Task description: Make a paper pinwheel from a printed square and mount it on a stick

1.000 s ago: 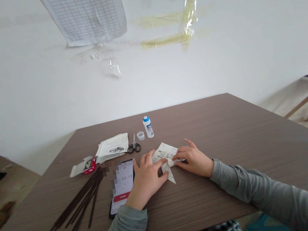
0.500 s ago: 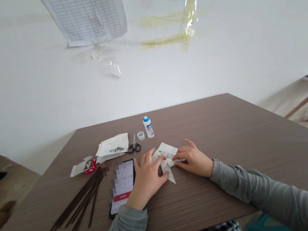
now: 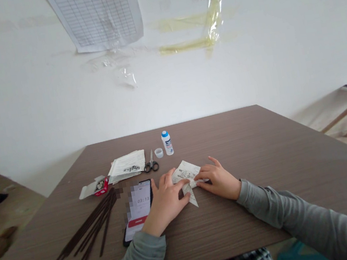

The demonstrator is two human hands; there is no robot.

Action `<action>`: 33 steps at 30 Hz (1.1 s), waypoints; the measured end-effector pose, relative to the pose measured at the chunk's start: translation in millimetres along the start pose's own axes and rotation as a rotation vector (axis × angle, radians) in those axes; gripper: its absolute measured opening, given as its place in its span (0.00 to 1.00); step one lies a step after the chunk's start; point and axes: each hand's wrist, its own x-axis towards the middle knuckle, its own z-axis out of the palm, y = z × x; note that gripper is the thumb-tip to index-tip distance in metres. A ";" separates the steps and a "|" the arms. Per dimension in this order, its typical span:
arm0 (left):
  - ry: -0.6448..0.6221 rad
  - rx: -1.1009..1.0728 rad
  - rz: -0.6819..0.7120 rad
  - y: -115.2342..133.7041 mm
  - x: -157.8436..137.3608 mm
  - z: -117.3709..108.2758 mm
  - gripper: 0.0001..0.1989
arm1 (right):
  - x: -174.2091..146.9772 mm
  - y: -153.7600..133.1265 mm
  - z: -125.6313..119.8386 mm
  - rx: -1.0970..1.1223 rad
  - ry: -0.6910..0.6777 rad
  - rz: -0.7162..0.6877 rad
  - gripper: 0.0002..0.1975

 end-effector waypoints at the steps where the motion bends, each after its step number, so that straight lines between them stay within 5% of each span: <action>1: -0.003 0.004 0.001 0.3 -0.2 -0.1 0.23 | -0.1 -0.3 -0.3 0.000 -0.001 0.001 0.09; 11: 0.028 0.038 -0.013 5.3 -1.3 -3.5 0.32 | 1.0 1.8 1.6 -0.025 0.010 -0.022 0.09; 33: 0.029 0.005 -0.006 4.6 -1.9 -5.6 0.26 | 2.0 -5.0 -5.0 -0.001 -0.003 0.019 0.08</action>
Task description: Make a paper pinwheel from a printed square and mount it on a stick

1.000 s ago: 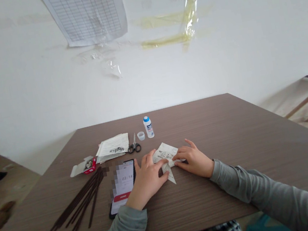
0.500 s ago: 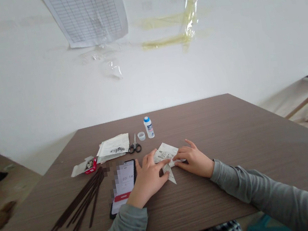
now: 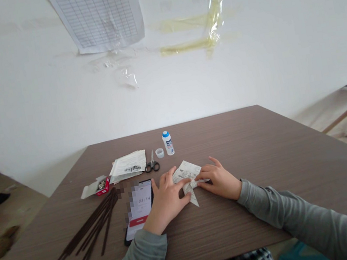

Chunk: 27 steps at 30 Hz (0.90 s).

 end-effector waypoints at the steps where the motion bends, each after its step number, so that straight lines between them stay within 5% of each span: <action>1: -0.005 0.001 -0.005 0.5 0.3 -0.4 0.26 | -0.1 0.6 0.5 0.003 0.001 -0.003 0.08; 27: -0.032 -0.014 -0.011 0.1 0.8 0.3 0.25 | -0.5 0.8 -0.2 0.001 -0.001 -0.006 0.08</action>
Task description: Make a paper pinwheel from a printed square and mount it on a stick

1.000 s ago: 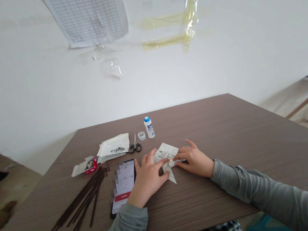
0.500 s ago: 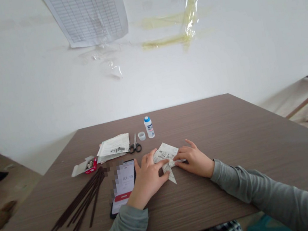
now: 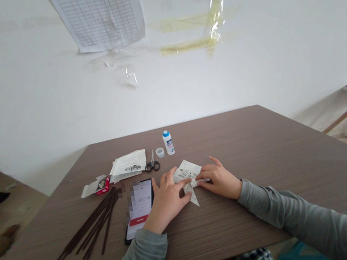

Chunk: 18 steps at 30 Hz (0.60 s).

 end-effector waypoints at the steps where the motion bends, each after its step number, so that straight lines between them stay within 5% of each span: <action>1: 0.003 -0.003 0.002 -0.1 0.1 0.8 0.25 | -0.1 0.3 0.0 -0.002 0.007 -0.003 0.08; 7: 0.079 -0.034 0.002 -1.9 1.1 4.0 0.30 | 0.5 1.6 0.3 0.009 -0.003 -0.005 0.09; 18: 0.058 0.005 -0.005 2.8 -1.0 1.0 0.23 | 0.8 2.3 3.4 -0.008 -0.001 -0.012 0.08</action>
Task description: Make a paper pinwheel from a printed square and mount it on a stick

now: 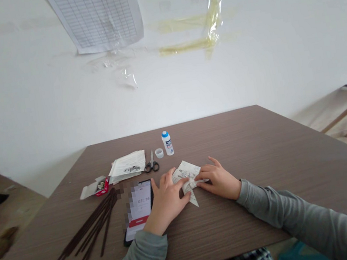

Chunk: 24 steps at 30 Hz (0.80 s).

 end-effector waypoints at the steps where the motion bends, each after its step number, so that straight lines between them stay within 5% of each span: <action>1: -0.009 0.000 -0.003 0.1 0.4 -0.1 0.23 | -0.1 0.0 -0.1 0.001 0.000 0.000 0.08; 12: -0.024 0.023 -0.050 -1.6 1.1 2.1 0.32 | -1.2 -0.4 -0.3 0.003 0.008 0.005 0.08; 17: -0.007 0.083 -0.092 -6.0 2.5 6.9 0.28 | 0.2 10.4 5.1 0.033 0.045 -0.051 0.06; 24: 0.098 0.109 -0.086 -14.6 3.1 14.1 0.25 | 2.8 25.9 -3.4 0.066 0.199 -0.102 0.20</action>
